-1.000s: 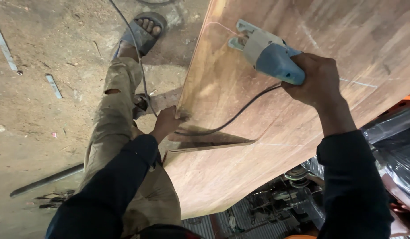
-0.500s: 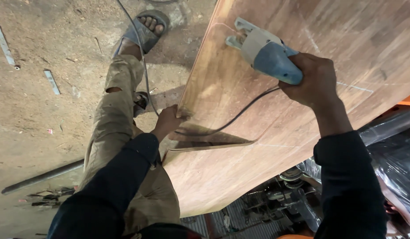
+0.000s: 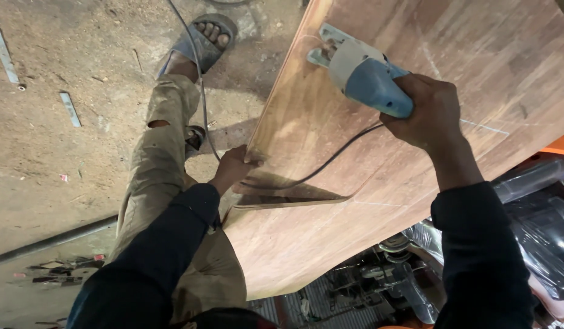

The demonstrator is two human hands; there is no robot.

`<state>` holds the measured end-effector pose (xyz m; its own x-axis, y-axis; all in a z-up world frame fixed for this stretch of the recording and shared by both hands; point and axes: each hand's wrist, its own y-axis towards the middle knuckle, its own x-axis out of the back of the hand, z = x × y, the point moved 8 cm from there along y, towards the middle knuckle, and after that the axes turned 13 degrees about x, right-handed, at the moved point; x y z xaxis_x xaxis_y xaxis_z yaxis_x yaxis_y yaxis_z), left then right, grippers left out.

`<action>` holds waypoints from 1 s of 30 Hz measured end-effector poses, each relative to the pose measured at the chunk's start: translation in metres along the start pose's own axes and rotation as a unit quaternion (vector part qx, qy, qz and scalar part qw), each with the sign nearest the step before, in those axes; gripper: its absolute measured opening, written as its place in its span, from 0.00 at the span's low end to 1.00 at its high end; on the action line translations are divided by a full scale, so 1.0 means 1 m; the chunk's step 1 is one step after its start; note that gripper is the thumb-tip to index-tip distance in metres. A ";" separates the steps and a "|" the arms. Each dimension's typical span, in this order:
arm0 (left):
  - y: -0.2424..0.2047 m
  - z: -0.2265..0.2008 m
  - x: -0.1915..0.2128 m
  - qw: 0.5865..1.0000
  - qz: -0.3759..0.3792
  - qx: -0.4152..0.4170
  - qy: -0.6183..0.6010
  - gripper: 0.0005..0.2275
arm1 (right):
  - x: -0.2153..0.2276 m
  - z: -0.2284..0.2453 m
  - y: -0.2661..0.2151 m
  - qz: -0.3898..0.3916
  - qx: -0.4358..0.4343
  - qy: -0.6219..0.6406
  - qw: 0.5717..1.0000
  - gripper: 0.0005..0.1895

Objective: Cutting a curved shape out of a plywood board using a jigsaw.

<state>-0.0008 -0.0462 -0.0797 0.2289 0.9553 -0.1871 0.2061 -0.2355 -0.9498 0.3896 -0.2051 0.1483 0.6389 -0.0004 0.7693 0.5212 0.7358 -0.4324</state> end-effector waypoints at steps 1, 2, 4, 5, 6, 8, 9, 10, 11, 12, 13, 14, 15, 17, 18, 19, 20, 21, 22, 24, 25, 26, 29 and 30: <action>-0.005 -0.002 0.000 0.997 0.030 0.054 -0.035 0.20 | 0.000 0.000 0.000 -0.002 -0.008 0.008 1.000 0.17; -0.006 -0.001 -0.001 0.997 0.030 0.055 -0.037 0.20 | -0.001 0.002 0.002 0.000 -0.007 0.009 1.000 0.17; -0.004 0.010 -0.008 0.972 0.096 0.135 -0.168 0.20 | 0.001 0.004 0.006 -0.003 -0.014 0.010 1.000 0.18; 0.004 0.023 -0.014 0.972 0.095 0.135 -0.169 0.20 | 0.000 0.003 0.007 -0.003 -0.013 0.010 1.000 0.18; 0.012 0.023 -0.011 0.997 0.034 0.045 -0.059 0.19 | 0.000 0.003 0.008 -0.005 -0.008 0.011 1.000 0.18; 0.014 0.025 -0.013 0.997 -0.024 -0.044 0.054 0.19 | -0.001 0.005 0.006 -0.006 -0.007 0.013 1.000 0.18; 0.016 0.023 -0.012 0.996 -0.030 -0.045 0.067 0.20 | -0.002 0.005 0.007 -0.010 -0.004 0.010 1.000 0.18; 0.018 0.022 -0.010 0.995 -0.035 -0.047 0.080 0.20 | -0.002 0.004 0.008 -0.015 -0.002 0.007 1.000 0.17; 0.015 0.019 -0.009 0.995 -0.035 -0.046 0.080 0.20 | -0.001 0.006 0.009 -0.014 -0.002 0.008 1.000 0.17; 0.012 0.018 -0.007 0.997 -0.031 -0.036 0.059 0.21 | -0.001 0.008 0.011 -0.012 -0.004 0.011 1.000 0.17; 0.011 0.015 -0.006 0.999 -0.028 -0.027 0.037 0.21 | 0.000 0.009 0.013 -0.011 -0.006 0.013 1.000 0.17; 0.011 0.014 -0.004 0.999 -0.029 -0.028 0.036 0.21 | 0.001 0.009 0.015 -0.011 -0.005 0.011 1.000 0.17; 0.009 0.014 -0.006 1.000 -0.009 -0.028 0.006 0.20 | 0.002 0.010 0.016 -0.008 -0.005 0.011 1.000 0.18; 0.002 0.004 -0.002 0.999 0.009 -0.028 -0.025 0.19 | 0.001 0.010 0.018 -0.005 -0.003 0.010 1.000 0.18; -0.001 0.000 0.000 0.998 0.033 0.005 -0.046 0.19 | 0.000 0.010 0.018 -0.005 0.002 0.005 1.000 0.18; -0.005 -0.005 0.002 0.995 0.057 0.037 -0.066 0.19 | -0.001 0.009 0.018 -0.006 0.006 0.001 1.000 0.17; -0.007 -0.009 0.006 0.996 0.056 0.037 -0.066 0.19 | 0.001 0.009 0.020 -0.006 0.007 0.001 1.000 0.17; -0.009 -0.009 0.005 0.991 0.077 0.069 -0.083 0.18 | 0.000 0.009 0.021 0.008 0.007 0.004 1.000 0.19; -0.012 -0.008 0.004 0.985 0.097 0.099 -0.099 0.17 | -0.001 0.008 0.023 0.022 0.008 0.006 1.000 0.20; -0.013 -0.012 0.006 0.987 0.101 0.101 -0.073 0.17 | -0.002 0.008 0.023 0.018 0.012 -0.001 1.000 0.19; -0.013 -0.013 0.006 0.988 0.105 0.103 -0.049 0.17 | -0.003 0.009 0.023 0.015 0.017 -0.007 1.000 0.18; -0.012 -0.009 0.003 0.988 0.106 0.103 -0.051 0.17 | -0.001 0.010 0.024 0.017 0.017 -0.007 1.000 0.18; -0.008 -0.004 0.004 0.985 0.095 0.089 -0.111 0.17 | 0.001 0.010 0.032 0.027 0.022 -0.007 0.999 0.17; -0.006 -0.003 0.004 0.991 0.080 0.082 -0.064 0.18 | 0.002 0.011 0.034 0.032 0.035 -0.007 0.999 0.17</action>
<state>0.0020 -0.0410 -0.0737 0.1218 0.9251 -0.3597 0.0164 -0.3643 -0.9312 0.4023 -0.1726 0.1401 0.6615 0.0576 0.7477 0.4379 0.7797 -0.4476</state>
